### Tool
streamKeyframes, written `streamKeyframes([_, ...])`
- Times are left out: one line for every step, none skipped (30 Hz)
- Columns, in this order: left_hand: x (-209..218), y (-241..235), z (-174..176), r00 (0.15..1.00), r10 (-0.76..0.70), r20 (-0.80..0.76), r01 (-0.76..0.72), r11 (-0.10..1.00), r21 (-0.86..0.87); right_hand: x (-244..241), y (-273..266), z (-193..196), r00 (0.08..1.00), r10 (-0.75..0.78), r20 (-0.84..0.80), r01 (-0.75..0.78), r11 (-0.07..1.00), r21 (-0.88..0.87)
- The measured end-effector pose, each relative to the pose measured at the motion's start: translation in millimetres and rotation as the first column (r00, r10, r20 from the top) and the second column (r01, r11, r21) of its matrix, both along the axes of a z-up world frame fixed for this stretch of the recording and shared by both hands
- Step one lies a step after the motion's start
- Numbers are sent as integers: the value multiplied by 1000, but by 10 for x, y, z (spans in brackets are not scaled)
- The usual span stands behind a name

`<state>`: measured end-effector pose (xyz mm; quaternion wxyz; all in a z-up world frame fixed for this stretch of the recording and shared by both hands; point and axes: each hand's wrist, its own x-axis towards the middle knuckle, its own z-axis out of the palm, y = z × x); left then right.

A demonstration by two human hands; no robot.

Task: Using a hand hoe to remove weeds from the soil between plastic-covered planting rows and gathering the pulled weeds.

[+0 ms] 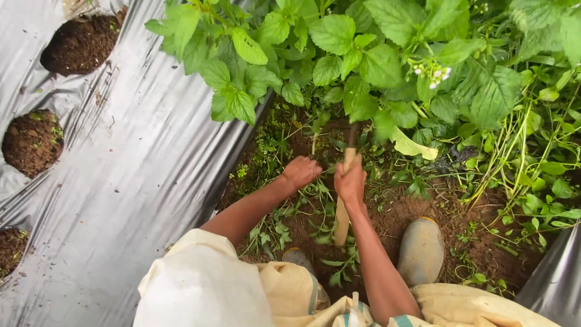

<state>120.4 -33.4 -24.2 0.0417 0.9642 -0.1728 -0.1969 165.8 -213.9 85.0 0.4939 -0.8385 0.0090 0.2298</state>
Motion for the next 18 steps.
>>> streamKeyframes([-39, 5, -156, 1000, -4, 10, 4, 1000, 10, 25, -19, 11, 1000, -4, 10, 4, 1000, 10])
streamKeyframes([-68, 20, -319, 996, -16, 93, 19, 999, -34, 57, -33, 16, 998, -20, 54, 22, 999, -33])
streamKeyframes([-244, -73, -493, 988, -14, 156, 28, 995, -91, -13, -127, 26, 997, -25, 79, 32, 995, -91])
streamKeyframes([-268, -38, -574, 989, -8, 146, 23, 995, -97, 11, -88, 119, 997, -20, 70, 27, 995, -97])
streamKeyframes([-270, 20, -661, 983, -20, 184, 37, 995, -89, 45, -35, 203, 986, -90, 138, 87, 996, 24])
streamKeyframes([-276, 77, -743, 975, -33, 221, 51, 995, -81, 77, 18, 289, 966, -167, 197, 139, 979, 148])
streamKeyframes([-242, 78, -569, 975, -31, 221, 49, 996, -76, 155, 47, 435, 966, -165, 196, 137, 979, 153])
streamKeyframes([-212, 79, -393, 975, -17, 223, 33, 997, -67, 229, 76, 582, 944, -236, 231, 187, 958, 218])
streamKeyframes([-251, 32, -227, 976, 0, 218, 14, 998, -63, 256, 73, 723, 918, -304, 254, 232, 933, 276])
streamKeyframes([-279, 14, -66, 978, 6, 211, 7, 998, -64, 241, 31, 701, 922, -298, 247, 229, 934, 274])
streamKeyframes([-289, 8, 98, 981, 15, 194, -7, 999, -43, 244, 4, 684, 945, -268, 187, 211, 937, 280])
streamKeyframes([-299, 6, 264, 984, 24, 177, -20, 1000, -21, 245, -20, 669, 964, -236, 126, 193, 938, 287])
streamKeyframes([-411, 10, 324, 984, 35, 172, -32, 999, -21, 253, -97, 421, 967, -225, 121, 183, 941, 285])
streamKeyframes([-524, 8, 385, 991, 115, 70, -114, 993, -22, 259, -177, 173, 972, -218, 89, 184, 940, 288])
streamKeyframes([-637, -5, 445, 981, 189, -35, -190, 982, -16, 252, -273, -74, 975, -215, 57, 191, 938, 288])
streamKeyframes([-689, 24, 651, 980, 195, -41, -196, 980, -17, 207, -328, -207, 977, -209, 51, 186, 940, 285])
streamKeyframes([-705, 60, 854, 983, 174, -51, -176, 984, -22, 191, -381, -335, 986, -162, 39, 149, 963, 223])
streamKeyframes([-724, 96, 1061, 986, 153, -61, -155, 988, -27, 173, -434, -459, 993, -115, 25, 110, 981, 162])
